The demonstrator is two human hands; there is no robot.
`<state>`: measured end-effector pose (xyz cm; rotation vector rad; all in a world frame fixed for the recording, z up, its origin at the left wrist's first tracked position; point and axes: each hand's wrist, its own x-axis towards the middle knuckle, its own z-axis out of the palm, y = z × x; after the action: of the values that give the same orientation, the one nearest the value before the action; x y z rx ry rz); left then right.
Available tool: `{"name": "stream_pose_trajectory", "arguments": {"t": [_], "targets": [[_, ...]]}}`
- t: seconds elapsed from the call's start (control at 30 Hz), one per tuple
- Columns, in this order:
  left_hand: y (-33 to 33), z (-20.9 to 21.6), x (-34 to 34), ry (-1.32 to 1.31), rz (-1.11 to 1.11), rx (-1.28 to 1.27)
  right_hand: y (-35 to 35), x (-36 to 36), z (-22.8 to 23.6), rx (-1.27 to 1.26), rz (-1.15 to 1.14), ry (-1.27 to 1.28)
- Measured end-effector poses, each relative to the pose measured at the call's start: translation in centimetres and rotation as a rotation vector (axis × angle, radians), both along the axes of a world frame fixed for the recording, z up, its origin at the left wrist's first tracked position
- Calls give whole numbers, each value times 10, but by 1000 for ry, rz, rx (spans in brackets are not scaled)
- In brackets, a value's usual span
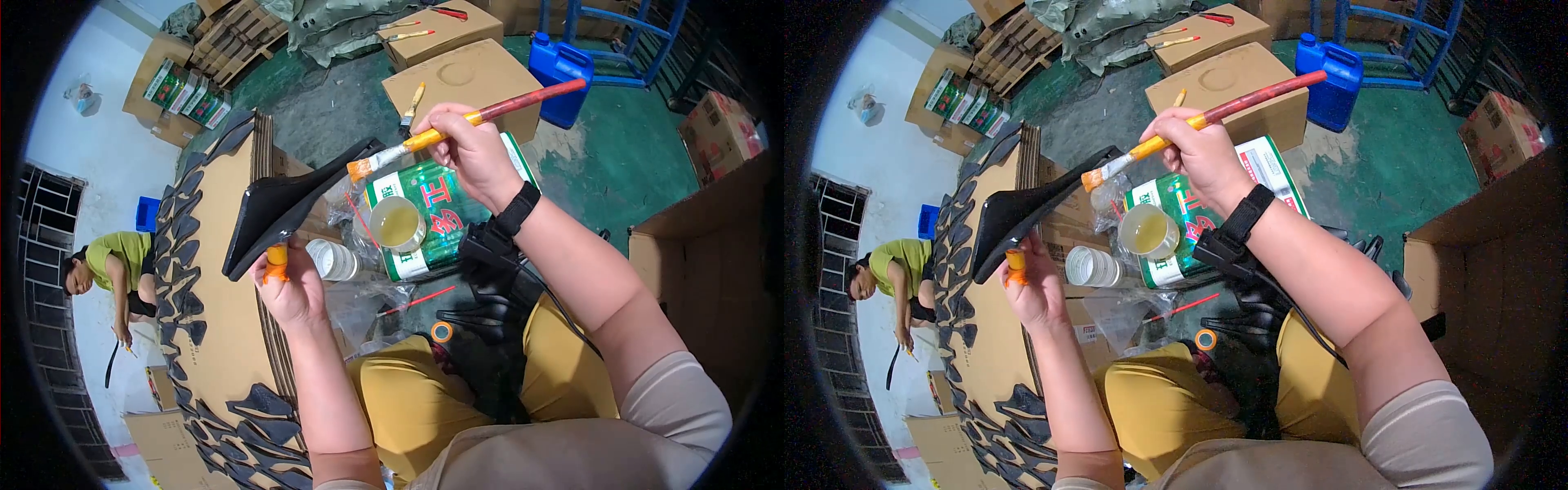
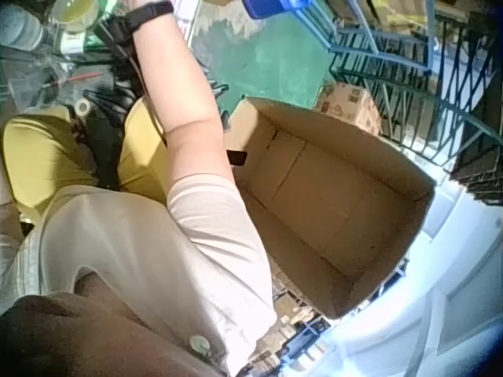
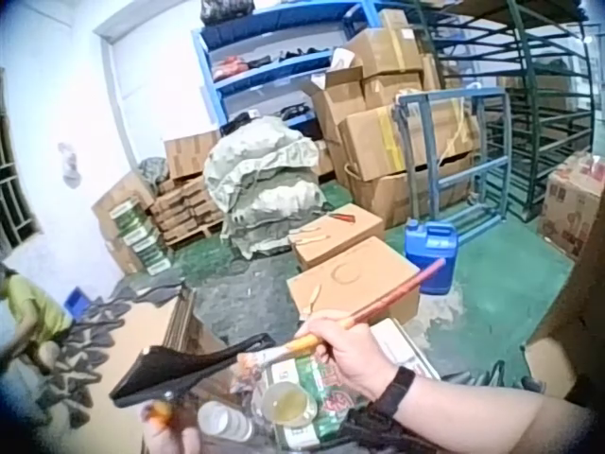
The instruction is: Applying a yellow liquid or adhesive to small black plastic parts using a brush.
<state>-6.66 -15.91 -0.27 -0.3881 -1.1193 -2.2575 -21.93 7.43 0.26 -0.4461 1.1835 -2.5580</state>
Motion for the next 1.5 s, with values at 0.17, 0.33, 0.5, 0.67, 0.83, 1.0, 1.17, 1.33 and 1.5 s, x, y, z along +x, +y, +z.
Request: {"name": "stream_pose_trajectory", "arguments": {"t": [0.17, 0.33, 0.5, 0.67, 0.83, 1.0, 1.17, 1.33, 1.5], "targets": [[15, 16, -1, -77, 58, 167, 7, -6, -3, 26, -63, -46], [3, 13, 4, -42, 47, 216, 11, -9, -8, -5, -79, -52], [-1, 15, 3, -46, 52, 254, 12, -6, -2, -68, -67, -23], [-2, 14, 2, -39, 42, 222, -3, 8, 12, -117, -60, -18], [-1, 13, 2, -52, 47, 282, -2, 3, 2, -78, -72, -3], [-7, 11, 3, -82, 94, 375, 4, -3, -4, -25, -108, -11], [-11, 17, 3, -144, 94, 677, 2, -5, -8, -2, -119, -15], [-20, 14, 8, -179, 145, 690, -3, -4, -13, 46, -123, -14], [-27, 11, 11, -195, 208, 664, -5, -2, -17, 201, -114, 4]]}}
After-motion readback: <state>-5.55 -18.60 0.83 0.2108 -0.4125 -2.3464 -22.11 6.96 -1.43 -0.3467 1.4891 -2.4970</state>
